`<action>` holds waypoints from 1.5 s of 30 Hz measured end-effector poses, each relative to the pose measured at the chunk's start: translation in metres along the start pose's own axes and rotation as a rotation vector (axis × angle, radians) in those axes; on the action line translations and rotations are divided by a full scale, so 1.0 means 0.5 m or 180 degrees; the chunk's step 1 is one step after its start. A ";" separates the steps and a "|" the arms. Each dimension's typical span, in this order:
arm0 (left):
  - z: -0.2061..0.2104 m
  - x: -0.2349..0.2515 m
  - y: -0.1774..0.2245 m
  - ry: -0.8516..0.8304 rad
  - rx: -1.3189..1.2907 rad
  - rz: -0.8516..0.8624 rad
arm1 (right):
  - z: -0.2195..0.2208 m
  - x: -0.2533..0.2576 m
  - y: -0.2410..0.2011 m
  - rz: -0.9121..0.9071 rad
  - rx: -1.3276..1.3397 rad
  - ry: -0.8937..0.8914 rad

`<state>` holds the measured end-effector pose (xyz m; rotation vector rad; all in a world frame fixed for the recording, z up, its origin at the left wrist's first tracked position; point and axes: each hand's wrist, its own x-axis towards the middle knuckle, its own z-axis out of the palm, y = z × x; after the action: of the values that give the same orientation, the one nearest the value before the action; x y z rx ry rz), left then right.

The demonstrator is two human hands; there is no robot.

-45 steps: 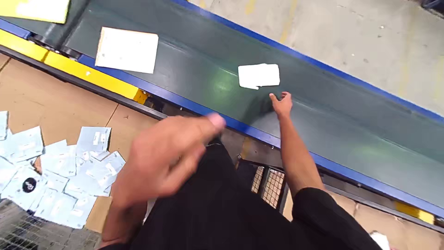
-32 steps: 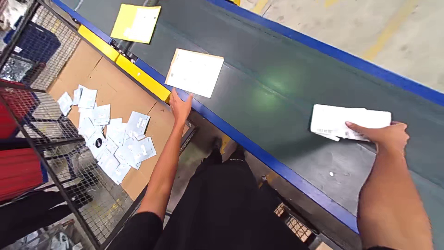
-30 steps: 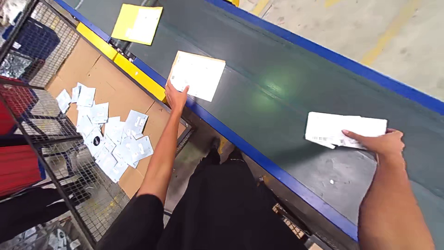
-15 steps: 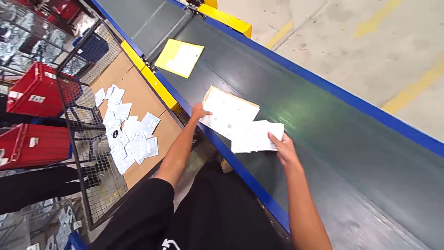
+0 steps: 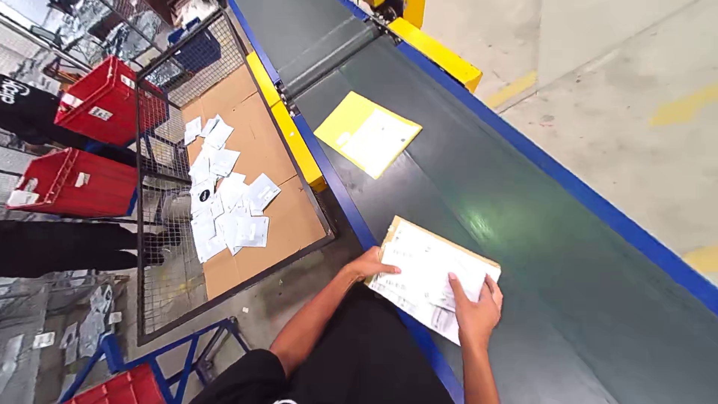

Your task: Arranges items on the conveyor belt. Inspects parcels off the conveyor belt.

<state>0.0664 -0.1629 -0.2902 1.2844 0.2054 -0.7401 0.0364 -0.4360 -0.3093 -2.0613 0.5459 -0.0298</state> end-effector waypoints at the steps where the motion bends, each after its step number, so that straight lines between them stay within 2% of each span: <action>1: -0.018 0.006 0.021 -0.0165 0.0005 0.0198 | 0.005 0.006 -0.010 0.0059 0.0190 0.0054; 4: -0.091 0.043 0.125 -0.0635 0.0159 0.0781 | 0.034 0.049 -0.084 0.0401 0.1129 -0.0128; 6: -0.150 0.075 0.218 -0.0646 0.0261 0.0856 | 0.074 0.115 -0.147 0.0582 0.1520 -0.0494; 9: -0.231 0.128 0.339 0.0045 0.0491 0.0477 | 0.152 0.229 -0.213 0.0916 0.1591 -0.0765; 11: -0.275 0.189 0.379 0.0680 0.1056 0.0382 | 0.203 0.288 -0.236 0.0831 0.1287 -0.0799; 13: -0.301 0.252 0.367 0.1222 0.2073 0.0220 | 0.232 0.309 -0.245 0.0574 0.0380 -0.0682; 15: -0.307 0.295 0.341 0.1516 0.2978 0.0055 | 0.242 0.298 -0.257 0.0402 -0.0521 -0.0316; 18: -0.263 0.292 0.277 0.2094 0.3283 0.0172 | 0.235 0.242 -0.246 0.0552 -0.1024 0.0235; 20: -0.224 0.271 0.232 0.2552 0.3275 0.0279 | 0.215 0.214 -0.230 0.0683 -0.1055 0.0341; 22: -0.188 0.259 0.205 0.2631 0.3341 0.0282 | 0.187 0.194 -0.223 0.0870 -0.0968 0.0304; 25: -0.141 0.248 0.204 0.2306 0.3433 0.0055 | 0.152 0.161 -0.205 0.1125 -0.0827 0.0382; 29: -0.109 0.252 0.207 0.2008 0.3414 -0.0151 | 0.097 0.114 -0.133 0.1377 -0.0379 0.0747; 33: -0.070 0.238 0.171 0.1377 0.3168 -0.0190 | 0.029 0.027 -0.031 0.1477 -0.0026 0.0397; 37: 0.032 0.153 0.110 0.0368 0.2623 -0.0078 | -0.039 -0.149 0.024 0.1435 0.0354 0.0214; 39: 0.100 0.096 0.079 -0.0034 0.2803 0.0075 | -0.067 -0.242 0.059 0.1203 0.0971 0.0478; 41: 0.153 0.062 0.046 -0.0660 0.2984 0.0184 | -0.086 -0.329 0.105 0.0999 0.1806 0.0827; 43: 0.204 0.041 0.010 -0.1205 0.2980 0.0179 | -0.119 -0.406 0.158 0.0959 0.2250 0.1003; 45: 0.272 0.028 -0.021 -0.1519 0.3106 0.0118 | -0.171 -0.490 0.209 0.0997 0.2741 0.1249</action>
<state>0.0357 -0.2943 -0.2649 1.9511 -0.6448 -1.1499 -0.2426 -0.4551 -0.3019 -1.1163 0.9011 -0.4177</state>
